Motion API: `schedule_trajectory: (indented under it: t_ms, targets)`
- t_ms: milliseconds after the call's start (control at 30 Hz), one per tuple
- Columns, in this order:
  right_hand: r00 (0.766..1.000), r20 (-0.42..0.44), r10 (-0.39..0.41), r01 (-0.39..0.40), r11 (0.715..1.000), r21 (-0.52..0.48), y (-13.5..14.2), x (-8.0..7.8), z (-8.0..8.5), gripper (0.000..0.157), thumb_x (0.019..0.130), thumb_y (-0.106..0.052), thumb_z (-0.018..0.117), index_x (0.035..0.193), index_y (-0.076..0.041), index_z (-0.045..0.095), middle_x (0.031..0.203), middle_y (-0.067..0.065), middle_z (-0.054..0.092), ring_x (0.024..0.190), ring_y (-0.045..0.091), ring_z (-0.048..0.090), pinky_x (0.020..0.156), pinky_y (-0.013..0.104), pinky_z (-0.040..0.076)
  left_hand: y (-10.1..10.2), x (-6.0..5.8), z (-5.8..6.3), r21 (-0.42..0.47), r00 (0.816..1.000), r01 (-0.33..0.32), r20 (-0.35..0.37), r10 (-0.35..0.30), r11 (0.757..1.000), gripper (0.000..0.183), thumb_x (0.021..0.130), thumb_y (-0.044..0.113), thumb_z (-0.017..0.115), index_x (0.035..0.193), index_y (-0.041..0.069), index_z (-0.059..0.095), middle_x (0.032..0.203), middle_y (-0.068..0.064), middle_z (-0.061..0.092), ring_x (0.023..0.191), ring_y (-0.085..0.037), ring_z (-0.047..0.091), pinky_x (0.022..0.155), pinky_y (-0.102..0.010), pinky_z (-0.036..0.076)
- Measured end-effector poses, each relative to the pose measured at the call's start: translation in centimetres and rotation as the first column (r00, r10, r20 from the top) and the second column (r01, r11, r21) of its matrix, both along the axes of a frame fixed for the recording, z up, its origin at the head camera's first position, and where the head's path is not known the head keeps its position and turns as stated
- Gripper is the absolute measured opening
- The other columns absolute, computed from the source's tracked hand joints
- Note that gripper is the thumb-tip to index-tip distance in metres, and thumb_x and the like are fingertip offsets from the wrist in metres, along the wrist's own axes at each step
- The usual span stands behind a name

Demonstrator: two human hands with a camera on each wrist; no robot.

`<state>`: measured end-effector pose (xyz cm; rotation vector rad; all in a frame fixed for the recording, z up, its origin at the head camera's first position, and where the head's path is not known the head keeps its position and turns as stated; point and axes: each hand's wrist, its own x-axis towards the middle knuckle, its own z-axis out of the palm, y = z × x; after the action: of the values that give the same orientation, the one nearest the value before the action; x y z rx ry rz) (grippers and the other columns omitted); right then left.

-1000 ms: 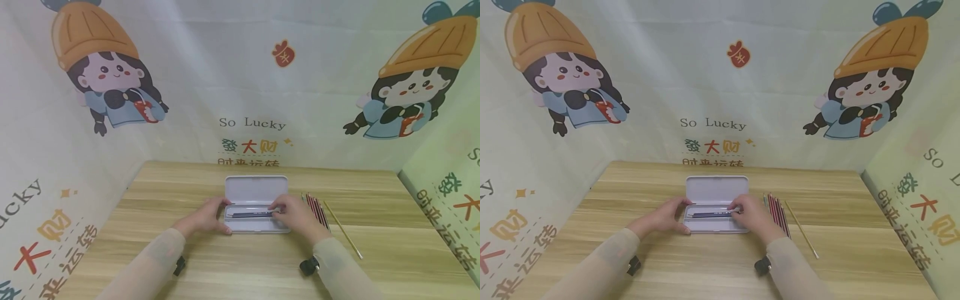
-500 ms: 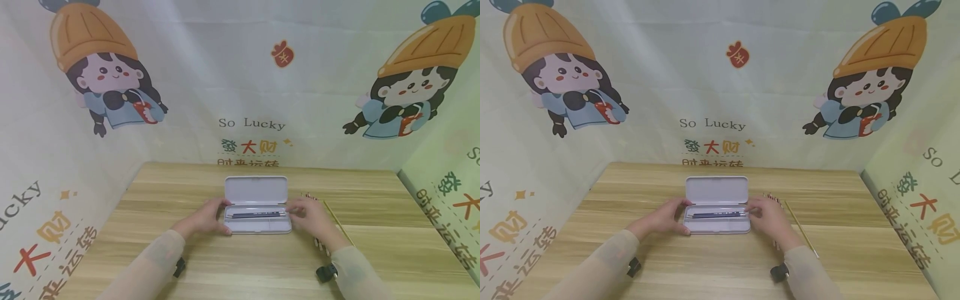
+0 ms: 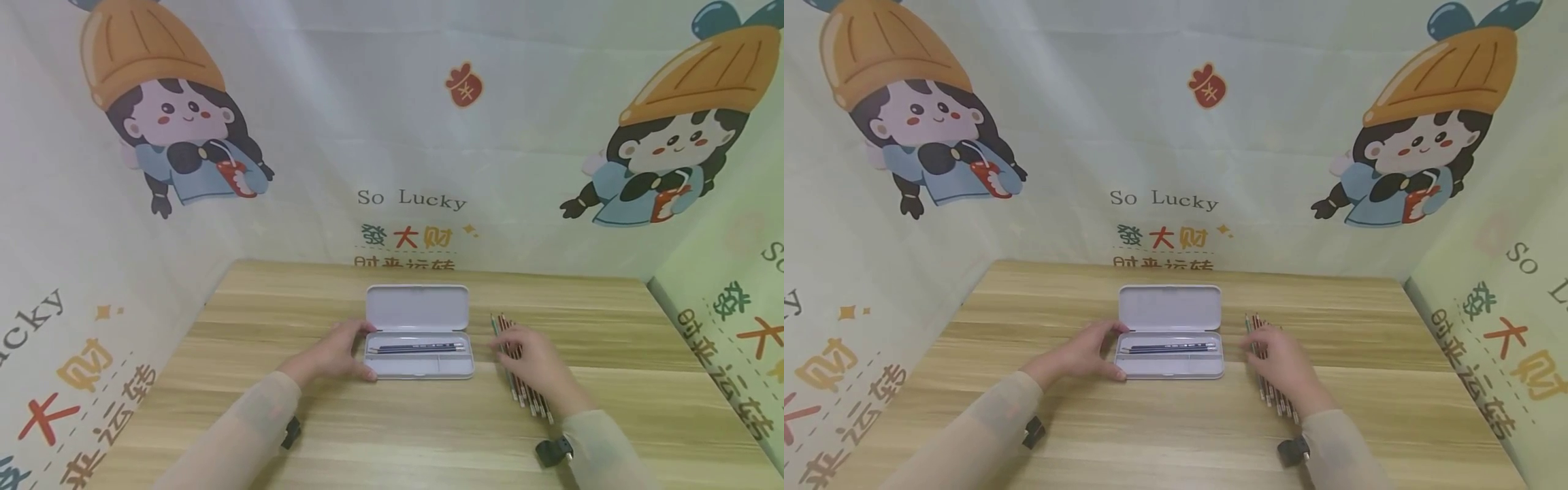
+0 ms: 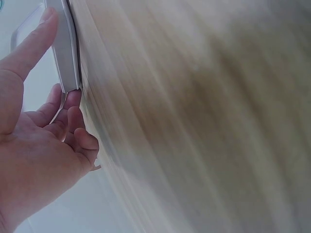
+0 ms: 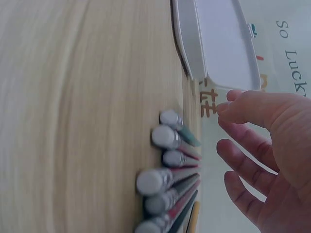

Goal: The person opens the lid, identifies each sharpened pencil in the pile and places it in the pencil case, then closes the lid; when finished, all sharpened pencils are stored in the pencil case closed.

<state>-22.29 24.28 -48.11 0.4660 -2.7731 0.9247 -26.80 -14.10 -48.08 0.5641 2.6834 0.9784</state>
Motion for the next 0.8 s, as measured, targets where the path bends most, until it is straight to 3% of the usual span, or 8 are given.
schedule_trajectory:
  t_ms: [200,267,433,567,800]
  targets:
    - [0.999,0.025,-0.033,0.033,0.999,0.022,1.0,0.3,0.0,0.019,0.087,-0.004,0.076,0.105,-0.010,0.078,0.125,0.021,0.071,0.119,0.044,0.065,0.103,0.063,0.051,0.0,-0.2,-0.3,-0.002,1.000,-0.008,-0.001,0.008,1.000,0.089,0.063,0.025,0.098,0.139,0.006,0.055,0.139,-0.015,0.058,0.133,-0.036,0.049,0.119,-0.055,0.038]
    - [0.999,0.027,-0.034,0.033,0.999,0.027,1.4,0.3,0.1,0.019,0.087,-0.004,0.076,0.105,-0.009,0.078,0.126,0.022,0.071,0.116,0.044,0.066,0.101,0.062,0.053,0.1,-0.2,-0.3,-0.004,1.000,-0.014,0.006,0.014,1.000,0.089,0.064,0.025,0.098,0.139,0.007,0.055,0.140,-0.015,0.058,0.134,-0.036,0.049,0.120,-0.054,0.037]
    - [0.997,0.054,-0.050,0.048,0.998,0.049,2.3,0.4,0.4,0.019,0.088,-0.006,0.076,0.106,-0.011,0.078,0.117,0.018,0.073,0.091,0.027,0.068,0.082,0.048,0.059,0.1,-0.3,-0.1,-0.011,1.000,-0.002,-0.003,0.002,1.000,0.089,0.063,0.026,0.098,0.139,0.006,0.055,0.140,-0.015,0.059,0.134,-0.037,0.049,0.120,-0.056,0.037]
    - [0.992,0.093,-0.085,0.078,0.994,0.073,3.3,0.4,0.6,0.017,0.088,-0.007,0.076,0.105,-0.011,0.078,0.103,0.011,0.073,0.078,0.017,0.058,0.069,0.035,0.051,0.1,-0.4,-0.2,-0.013,1.000,-0.002,-0.006,0.002,1.000,0.088,0.063,0.026,0.098,0.138,0.007,0.056,0.140,-0.015,0.059,0.134,-0.036,0.049,0.120,-0.055,0.037]
    - [0.985,0.132,-0.112,0.099,0.990,0.104,4.7,0.5,0.4,0.018,0.088,-0.009,0.076,0.106,-0.009,0.077,0.113,0.017,0.075,0.093,0.027,0.069,0.084,0.051,0.060,0.1,-0.5,-0.4,-0.010,1.000,-0.008,-0.004,0.008,1.000,0.089,0.063,0.026,0.098,0.138,0.007,0.056,0.139,-0.014,0.059,0.133,-0.036,0.049,0.120,-0.055,0.037]
